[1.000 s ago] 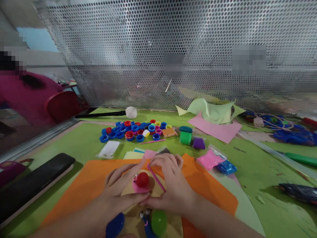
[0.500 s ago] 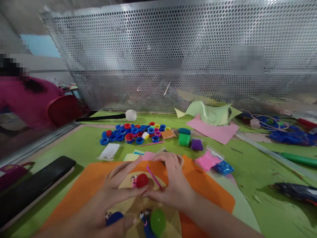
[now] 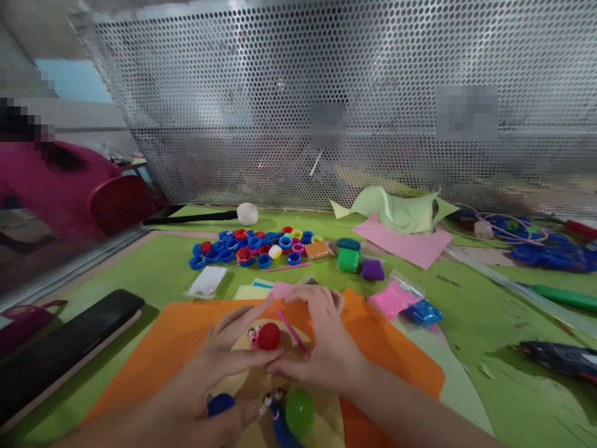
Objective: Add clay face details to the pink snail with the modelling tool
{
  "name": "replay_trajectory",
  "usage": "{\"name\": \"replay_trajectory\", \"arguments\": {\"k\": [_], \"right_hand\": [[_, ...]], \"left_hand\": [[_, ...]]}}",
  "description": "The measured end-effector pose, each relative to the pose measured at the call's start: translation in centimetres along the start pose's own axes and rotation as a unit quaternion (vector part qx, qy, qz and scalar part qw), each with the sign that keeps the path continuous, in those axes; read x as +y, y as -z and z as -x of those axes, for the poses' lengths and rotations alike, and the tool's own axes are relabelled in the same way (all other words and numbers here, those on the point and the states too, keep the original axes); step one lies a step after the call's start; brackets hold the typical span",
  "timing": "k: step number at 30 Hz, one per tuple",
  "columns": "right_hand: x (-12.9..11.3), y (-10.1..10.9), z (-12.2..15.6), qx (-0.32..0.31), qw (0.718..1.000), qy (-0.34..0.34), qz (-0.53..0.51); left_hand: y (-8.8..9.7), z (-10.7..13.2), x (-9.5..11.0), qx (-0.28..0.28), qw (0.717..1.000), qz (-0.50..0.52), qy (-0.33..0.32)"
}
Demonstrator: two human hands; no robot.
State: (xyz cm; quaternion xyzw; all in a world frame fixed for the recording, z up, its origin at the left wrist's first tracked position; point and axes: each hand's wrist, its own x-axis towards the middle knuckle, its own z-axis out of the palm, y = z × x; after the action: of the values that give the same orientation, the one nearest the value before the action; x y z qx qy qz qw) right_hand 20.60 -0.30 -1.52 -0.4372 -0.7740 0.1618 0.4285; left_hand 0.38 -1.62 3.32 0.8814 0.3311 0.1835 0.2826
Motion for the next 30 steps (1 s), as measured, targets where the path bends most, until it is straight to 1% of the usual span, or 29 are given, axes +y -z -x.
{"name": "replay_trajectory", "arguments": {"k": [4,9,12,16,21,25,28,30], "right_hand": [[0.2,0.2,0.0,0.007,1.000,-0.003,-0.011],[0.2,0.0,0.1,-0.001,1.000,0.000,-0.023],[0.1,-0.2,0.3,-0.013,0.999,-0.015,-0.036],[0.2,-0.1,0.3,-0.022,0.998,-0.039,-0.051],[0.4,0.1,0.1,-0.023,0.997,-0.047,-0.064],[0.4,-0.1,0.2,-0.034,0.996,-0.052,-0.066],[0.2,0.0,0.2,-0.041,0.996,-0.056,-0.064],[0.1,0.1,0.2,-0.045,0.995,-0.057,-0.063]], "left_hand": [[-0.1,0.3,-0.4,0.015,0.999,0.023,0.020],[-0.7,0.3,-0.4,-0.001,0.998,0.058,0.013],[-0.8,0.1,-0.4,-0.002,0.997,0.071,0.013],[-0.8,0.3,-0.9,0.022,0.998,0.060,0.012],[-0.9,0.6,-1.4,0.048,0.998,0.041,0.003],[-1.1,0.5,-1.0,0.036,0.998,0.043,0.004],[-1.0,0.2,-0.6,0.017,0.998,0.059,0.021],[-0.9,-0.1,-0.4,0.019,0.998,0.058,0.034]]}}
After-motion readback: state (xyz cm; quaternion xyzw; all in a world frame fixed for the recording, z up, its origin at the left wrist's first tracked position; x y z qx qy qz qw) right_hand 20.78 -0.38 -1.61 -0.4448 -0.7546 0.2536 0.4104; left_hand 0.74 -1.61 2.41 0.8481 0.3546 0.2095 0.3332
